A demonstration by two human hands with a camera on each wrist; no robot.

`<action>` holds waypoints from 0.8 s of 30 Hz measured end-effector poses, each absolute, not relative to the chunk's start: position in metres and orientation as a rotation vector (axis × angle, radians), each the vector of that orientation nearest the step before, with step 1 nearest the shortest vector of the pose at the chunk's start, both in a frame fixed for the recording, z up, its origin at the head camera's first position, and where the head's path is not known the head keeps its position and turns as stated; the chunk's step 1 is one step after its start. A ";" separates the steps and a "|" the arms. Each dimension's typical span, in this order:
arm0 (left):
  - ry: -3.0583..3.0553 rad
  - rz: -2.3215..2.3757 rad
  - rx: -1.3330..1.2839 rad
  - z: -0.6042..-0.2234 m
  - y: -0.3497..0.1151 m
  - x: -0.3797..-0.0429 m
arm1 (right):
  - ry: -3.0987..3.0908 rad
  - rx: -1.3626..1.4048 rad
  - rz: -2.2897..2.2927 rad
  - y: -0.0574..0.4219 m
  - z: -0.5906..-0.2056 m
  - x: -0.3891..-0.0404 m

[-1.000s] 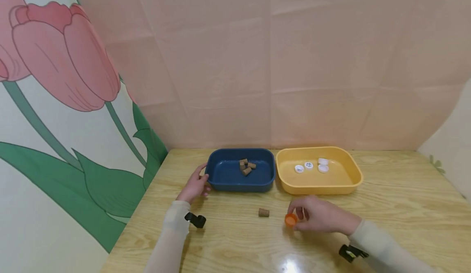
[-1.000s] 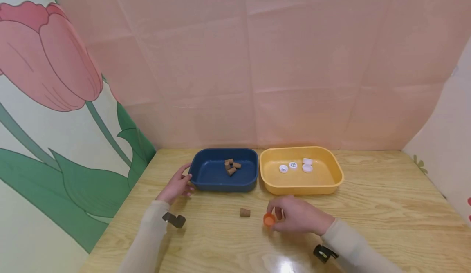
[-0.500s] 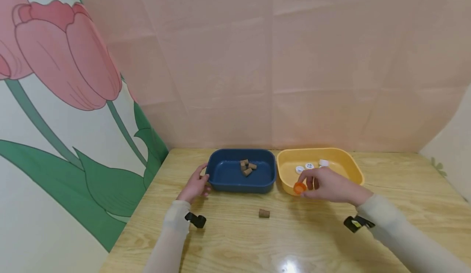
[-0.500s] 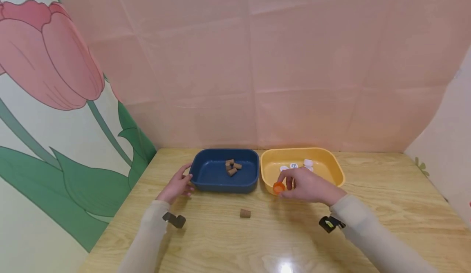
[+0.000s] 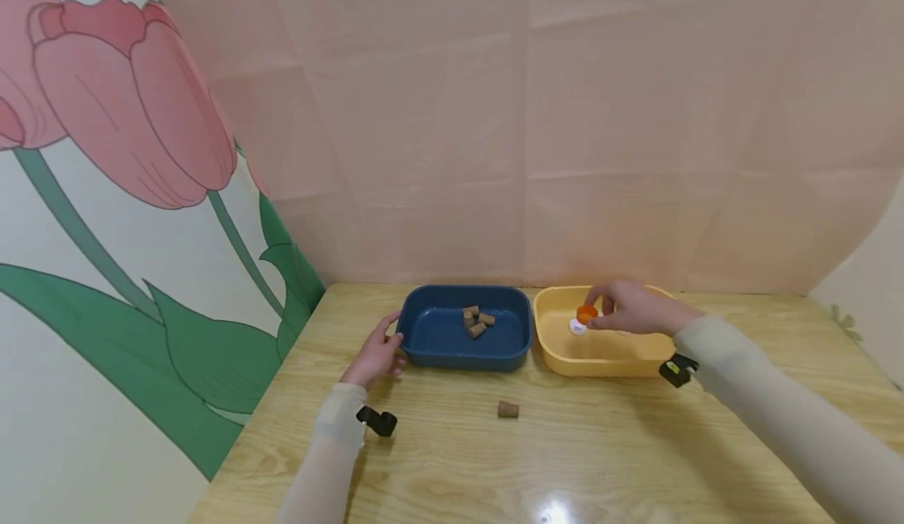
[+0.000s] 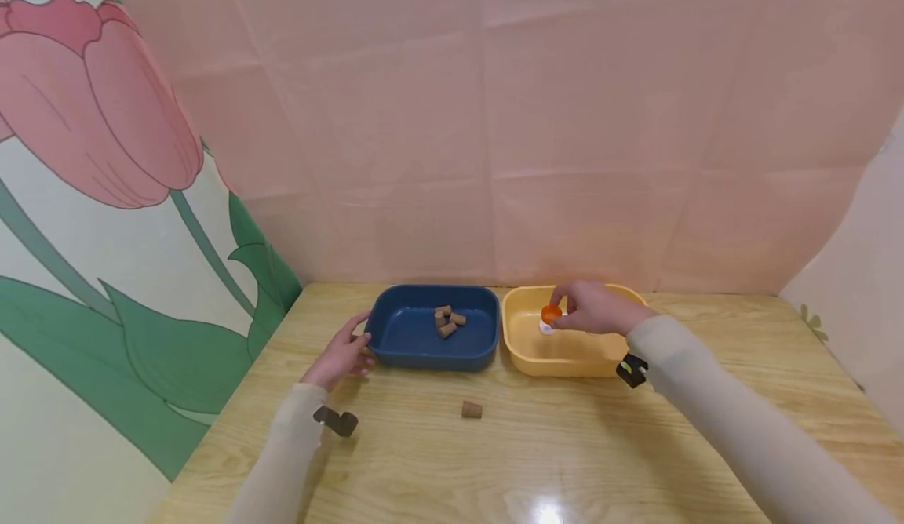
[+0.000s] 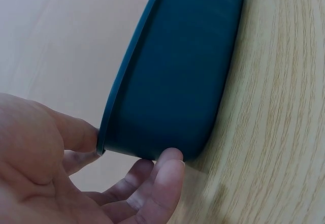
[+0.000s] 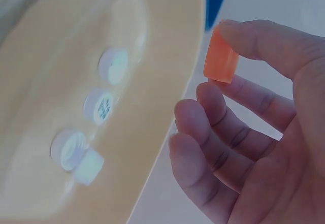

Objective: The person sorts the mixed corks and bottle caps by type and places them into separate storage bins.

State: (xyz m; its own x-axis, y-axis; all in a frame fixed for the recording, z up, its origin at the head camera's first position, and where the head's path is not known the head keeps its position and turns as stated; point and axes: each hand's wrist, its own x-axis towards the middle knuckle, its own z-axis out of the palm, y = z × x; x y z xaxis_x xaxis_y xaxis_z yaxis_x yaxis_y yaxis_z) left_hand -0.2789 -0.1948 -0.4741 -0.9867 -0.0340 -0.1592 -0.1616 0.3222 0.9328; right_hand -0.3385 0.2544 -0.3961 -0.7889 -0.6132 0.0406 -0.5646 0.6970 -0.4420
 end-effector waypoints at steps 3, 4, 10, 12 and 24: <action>2.465 1.763 -0.170 -0.473 -0.194 -0.279 | 2.782 -0.958 -0.653 0.254 -0.398 -0.350; 2.465 1.764 -0.170 -0.473 -0.194 -0.279 | 2.777 -0.961 -0.639 0.253 -0.398 -0.353; 2.454 1.767 -0.163 -0.473 -0.195 -0.278 | 2.749 -0.905 -0.559 0.248 -0.400 -0.371; 2.448 1.766 -0.162 -0.473 -0.195 -0.279 | 2.734 -0.862 -0.545 0.246 -0.401 -0.375; 2.475 1.740 -0.160 -0.475 -0.195 -0.280 | 2.679 -0.667 -0.463 0.240 -0.414 -0.386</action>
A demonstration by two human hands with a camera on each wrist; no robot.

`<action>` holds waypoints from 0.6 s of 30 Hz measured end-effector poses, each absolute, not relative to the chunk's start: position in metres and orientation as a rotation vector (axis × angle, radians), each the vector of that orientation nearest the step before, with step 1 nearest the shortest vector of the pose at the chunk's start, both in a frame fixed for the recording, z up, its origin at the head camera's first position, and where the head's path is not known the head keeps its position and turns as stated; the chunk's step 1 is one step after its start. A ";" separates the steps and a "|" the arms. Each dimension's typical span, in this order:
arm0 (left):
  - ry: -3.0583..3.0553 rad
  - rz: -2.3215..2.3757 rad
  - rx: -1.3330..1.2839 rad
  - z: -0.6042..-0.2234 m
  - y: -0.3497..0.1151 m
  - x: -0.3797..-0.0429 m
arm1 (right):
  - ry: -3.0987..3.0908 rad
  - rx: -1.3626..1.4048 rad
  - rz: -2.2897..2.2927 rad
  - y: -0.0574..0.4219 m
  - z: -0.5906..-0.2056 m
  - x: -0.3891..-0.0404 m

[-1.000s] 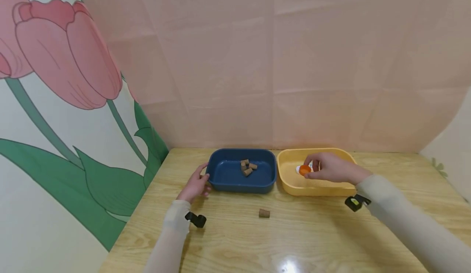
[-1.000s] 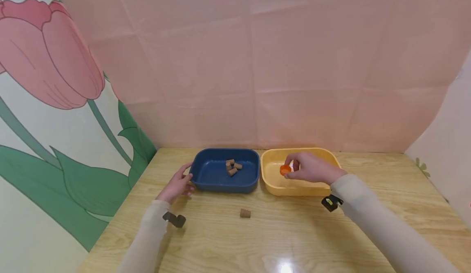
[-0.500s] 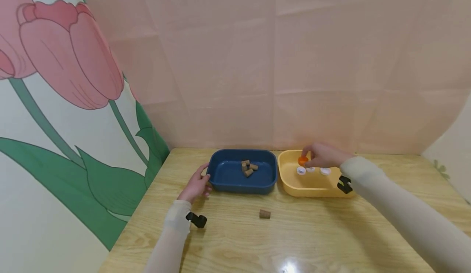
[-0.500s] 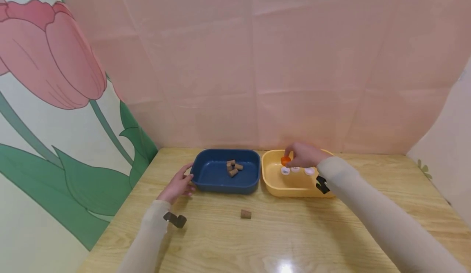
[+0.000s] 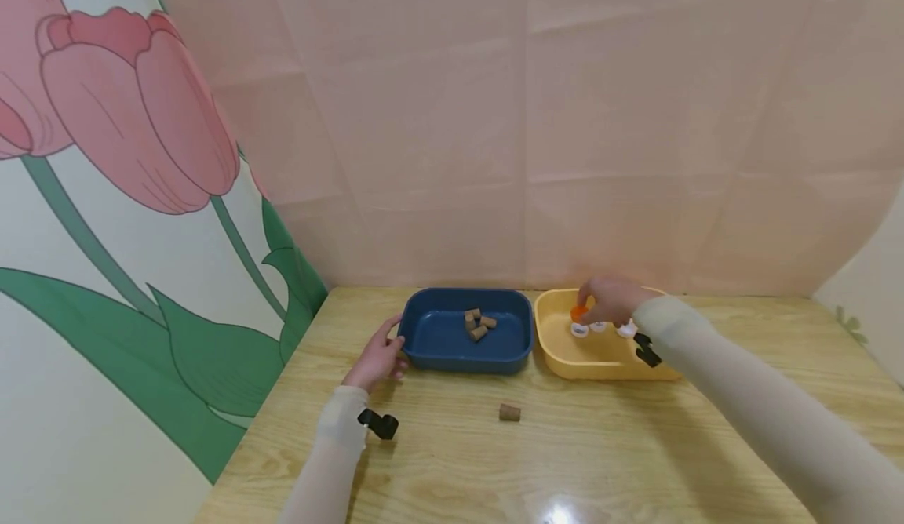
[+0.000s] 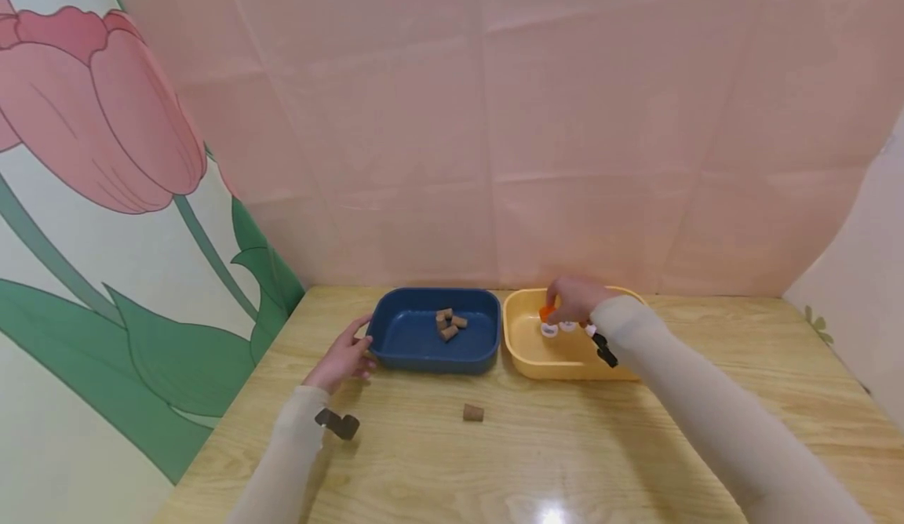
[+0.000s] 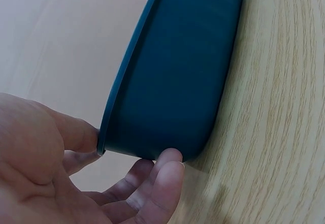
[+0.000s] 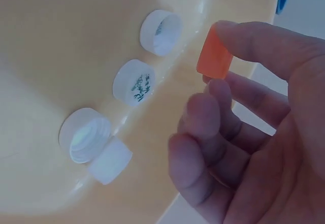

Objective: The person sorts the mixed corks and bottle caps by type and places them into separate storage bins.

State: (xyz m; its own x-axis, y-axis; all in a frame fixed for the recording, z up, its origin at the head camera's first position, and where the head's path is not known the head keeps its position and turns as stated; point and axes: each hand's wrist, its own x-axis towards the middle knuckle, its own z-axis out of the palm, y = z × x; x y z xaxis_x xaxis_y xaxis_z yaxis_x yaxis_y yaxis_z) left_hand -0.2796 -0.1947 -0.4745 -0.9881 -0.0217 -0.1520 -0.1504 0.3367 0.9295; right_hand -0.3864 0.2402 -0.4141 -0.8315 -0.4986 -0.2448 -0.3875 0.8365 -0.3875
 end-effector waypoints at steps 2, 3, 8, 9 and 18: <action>2.473 1.739 -0.167 -0.475 -0.195 -0.280 | 2.660 -0.627 -0.465 0.240 -0.416 -0.387; 2.474 1.739 -0.164 -0.475 -0.195 -0.280 | 2.651 -0.612 -0.463 0.240 -0.417 -0.387; 2.476 1.743 -0.159 -0.473 -0.194 -0.279 | 2.584 -0.530 -0.508 0.239 -0.418 -0.388; 2.477 1.743 -0.159 -0.472 -0.193 -0.279 | 2.570 -0.520 -0.521 0.239 -0.418 -0.387; 2.473 1.736 -0.163 -0.473 -0.195 -0.280 | 2.493 -0.424 -0.634 0.239 -0.429 -0.389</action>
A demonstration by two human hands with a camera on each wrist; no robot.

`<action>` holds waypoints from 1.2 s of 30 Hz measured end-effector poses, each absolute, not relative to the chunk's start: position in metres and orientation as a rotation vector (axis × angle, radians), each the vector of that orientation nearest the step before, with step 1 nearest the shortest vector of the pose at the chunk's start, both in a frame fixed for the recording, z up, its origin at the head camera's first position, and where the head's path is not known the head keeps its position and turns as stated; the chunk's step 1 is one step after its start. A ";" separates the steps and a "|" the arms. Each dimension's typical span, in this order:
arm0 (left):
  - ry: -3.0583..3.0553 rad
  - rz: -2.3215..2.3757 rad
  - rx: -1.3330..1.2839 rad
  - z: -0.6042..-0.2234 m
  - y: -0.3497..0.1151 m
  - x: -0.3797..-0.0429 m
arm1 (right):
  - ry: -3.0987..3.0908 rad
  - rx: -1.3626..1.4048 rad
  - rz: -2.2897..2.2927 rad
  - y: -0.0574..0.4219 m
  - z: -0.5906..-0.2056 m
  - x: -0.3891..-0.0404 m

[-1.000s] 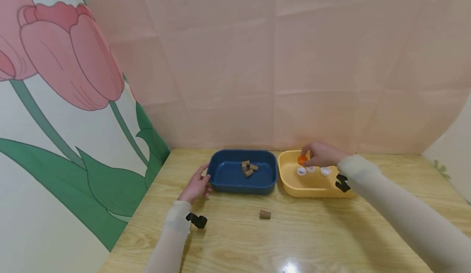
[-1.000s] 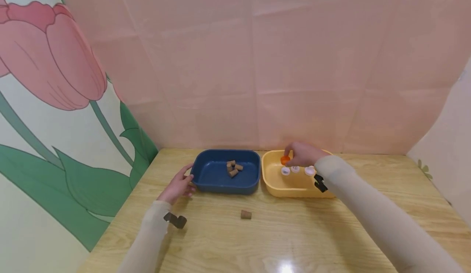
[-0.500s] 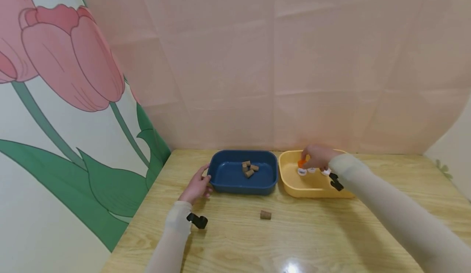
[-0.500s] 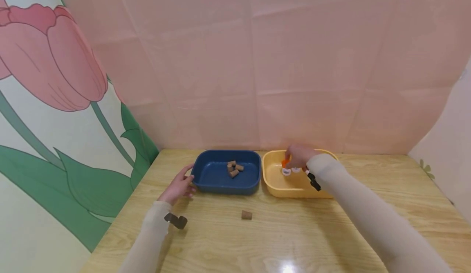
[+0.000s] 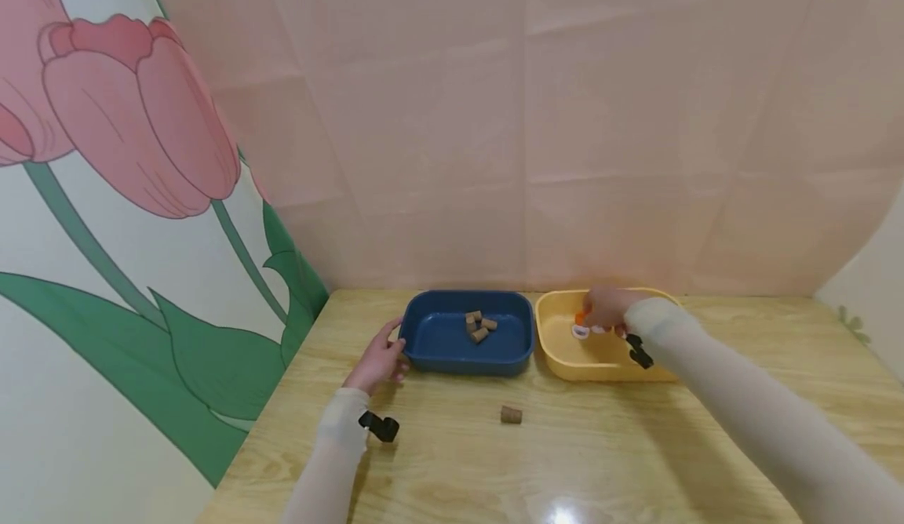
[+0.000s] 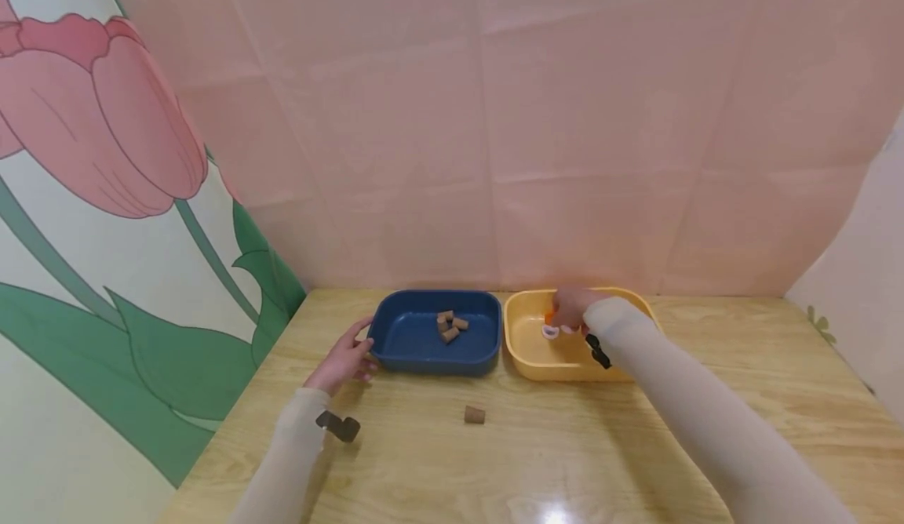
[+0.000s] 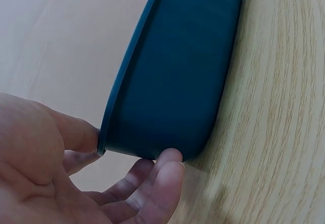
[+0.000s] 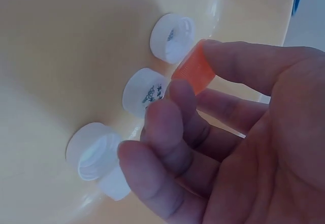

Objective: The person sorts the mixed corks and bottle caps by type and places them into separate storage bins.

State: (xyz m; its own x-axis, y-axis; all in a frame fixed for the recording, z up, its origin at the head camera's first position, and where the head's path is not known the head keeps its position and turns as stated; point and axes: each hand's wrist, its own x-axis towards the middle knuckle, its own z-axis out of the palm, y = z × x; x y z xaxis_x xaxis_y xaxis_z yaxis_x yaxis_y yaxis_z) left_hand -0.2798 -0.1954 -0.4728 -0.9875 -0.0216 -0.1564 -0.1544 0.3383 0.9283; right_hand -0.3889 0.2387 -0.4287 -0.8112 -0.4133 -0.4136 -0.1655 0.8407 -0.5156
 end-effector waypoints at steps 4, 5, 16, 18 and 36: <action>2.481 1.723 -0.175 -0.475 -0.195 -0.280 | 2.494 -0.441 -0.589 0.239 -0.432 -0.392; 2.482 1.723 -0.175 -0.475 -0.195 -0.280 | 2.503 -0.454 -0.576 0.239 -0.432 -0.393; 2.480 1.733 -0.169 -0.472 -0.192 -0.282 | 2.508 -0.456 -0.540 0.238 -0.436 -0.403; 2.480 1.733 -0.170 -0.473 -0.192 -0.282 | 2.512 -0.465 -0.535 0.238 -0.436 -0.404; 2.497 1.741 -0.195 -0.476 -0.190 -0.284 | 2.551 -0.428 -0.572 0.251 -0.429 -0.405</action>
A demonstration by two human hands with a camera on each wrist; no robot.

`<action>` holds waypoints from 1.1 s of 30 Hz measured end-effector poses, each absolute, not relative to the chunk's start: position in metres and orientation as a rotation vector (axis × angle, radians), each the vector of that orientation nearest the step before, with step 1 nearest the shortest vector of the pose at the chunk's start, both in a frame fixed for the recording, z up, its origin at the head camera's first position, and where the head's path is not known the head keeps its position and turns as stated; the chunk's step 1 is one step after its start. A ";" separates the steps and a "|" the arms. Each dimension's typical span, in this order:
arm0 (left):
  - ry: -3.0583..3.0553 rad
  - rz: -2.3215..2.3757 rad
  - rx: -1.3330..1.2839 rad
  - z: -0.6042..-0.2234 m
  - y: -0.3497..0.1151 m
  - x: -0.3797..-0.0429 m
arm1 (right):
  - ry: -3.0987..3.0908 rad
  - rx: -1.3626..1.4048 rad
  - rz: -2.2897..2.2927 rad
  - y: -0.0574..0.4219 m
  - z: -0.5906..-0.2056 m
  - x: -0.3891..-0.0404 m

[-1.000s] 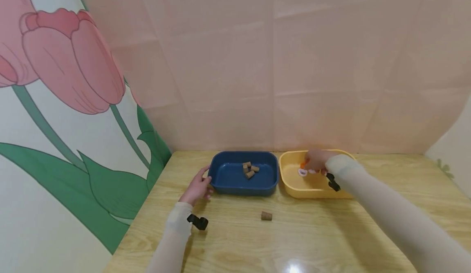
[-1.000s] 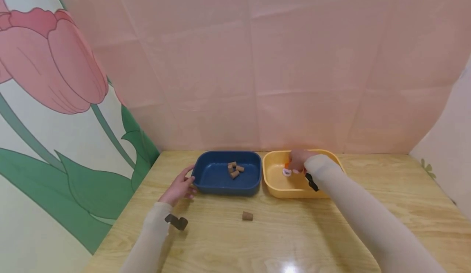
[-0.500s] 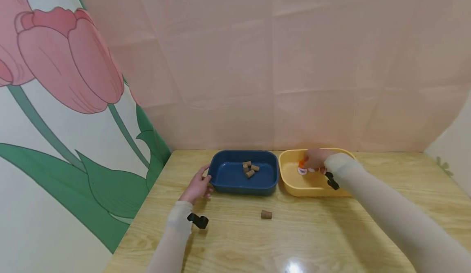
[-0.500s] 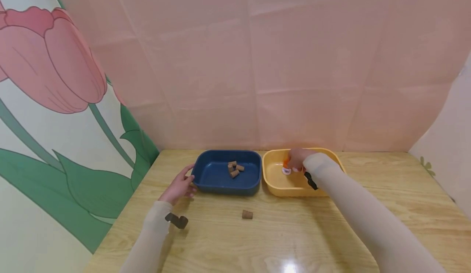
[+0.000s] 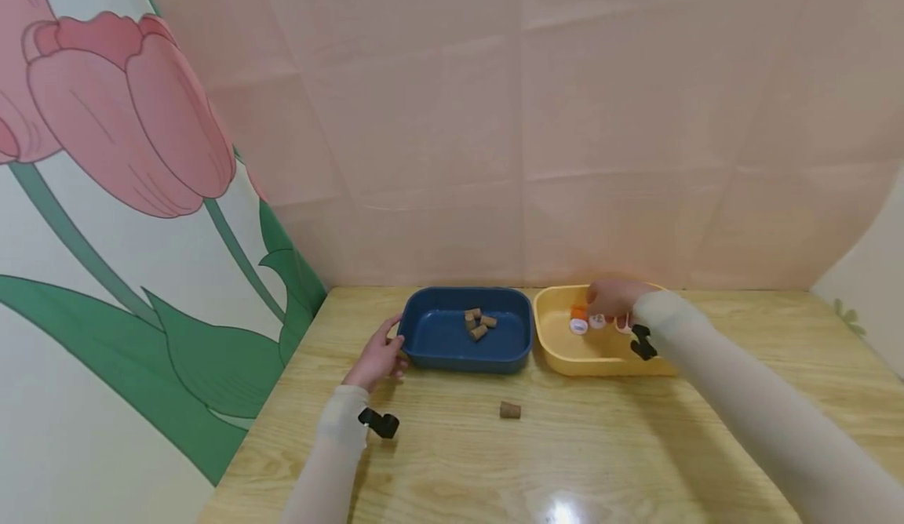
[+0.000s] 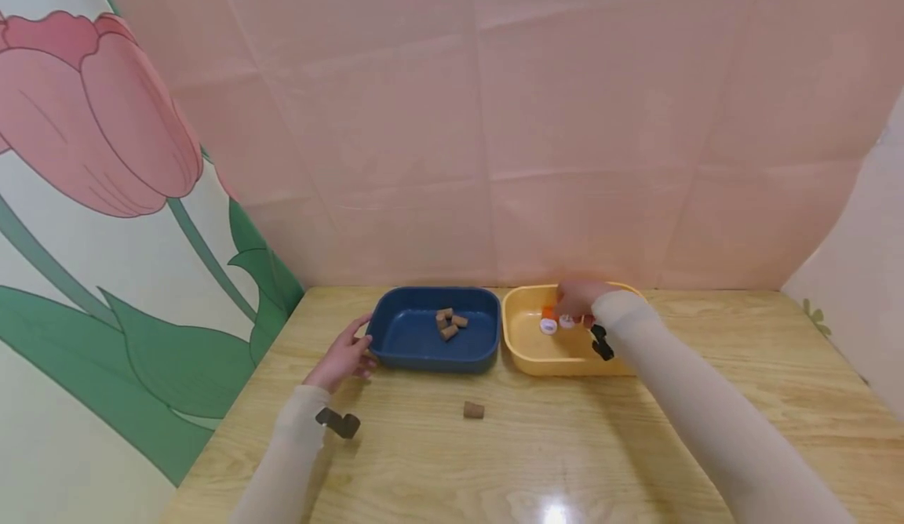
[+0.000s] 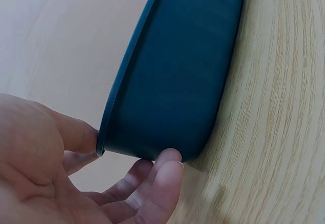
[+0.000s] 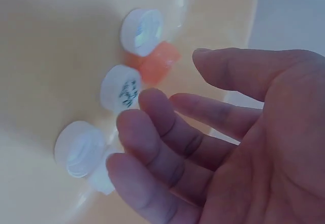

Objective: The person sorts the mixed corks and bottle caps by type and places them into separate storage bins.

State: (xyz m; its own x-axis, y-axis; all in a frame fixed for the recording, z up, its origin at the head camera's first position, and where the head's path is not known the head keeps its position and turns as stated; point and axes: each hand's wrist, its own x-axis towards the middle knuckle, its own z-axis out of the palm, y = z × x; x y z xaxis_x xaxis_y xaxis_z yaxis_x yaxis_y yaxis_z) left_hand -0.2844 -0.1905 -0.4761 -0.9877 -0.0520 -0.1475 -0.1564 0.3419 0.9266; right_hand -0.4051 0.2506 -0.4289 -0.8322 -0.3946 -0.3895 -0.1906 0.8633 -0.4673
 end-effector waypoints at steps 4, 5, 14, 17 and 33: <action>2.485 1.748 -0.192 -0.478 -0.191 -0.285 | 2.575 -0.539 -0.602 0.251 -0.422 -0.398; 2.484 1.748 -0.194 -0.478 -0.191 -0.285 | 2.589 -0.569 -0.615 0.250 -0.421 -0.396; 2.493 1.744 -0.193 -0.477 -0.189 -0.285 | 2.746 -0.890 -0.789 0.241 -0.411 -0.357; 2.501 1.740 -0.191 -0.476 -0.188 -0.285 | 2.807 -0.975 -0.787 0.238 -0.411 -0.338; 2.497 1.723 -0.220 -0.478 -0.190 -0.285 | 2.758 -1.179 -0.941 0.213 -0.449 -0.271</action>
State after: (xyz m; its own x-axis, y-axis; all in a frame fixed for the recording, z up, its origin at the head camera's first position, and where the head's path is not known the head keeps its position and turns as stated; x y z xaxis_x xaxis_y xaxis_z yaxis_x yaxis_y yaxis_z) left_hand -0.2846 -0.1899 -0.4777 -0.9846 -0.0623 -0.1633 -0.1747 0.3493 0.9206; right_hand -0.2705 0.2129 -0.4493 -0.7188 -0.6574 0.2259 -0.6584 0.5396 -0.5247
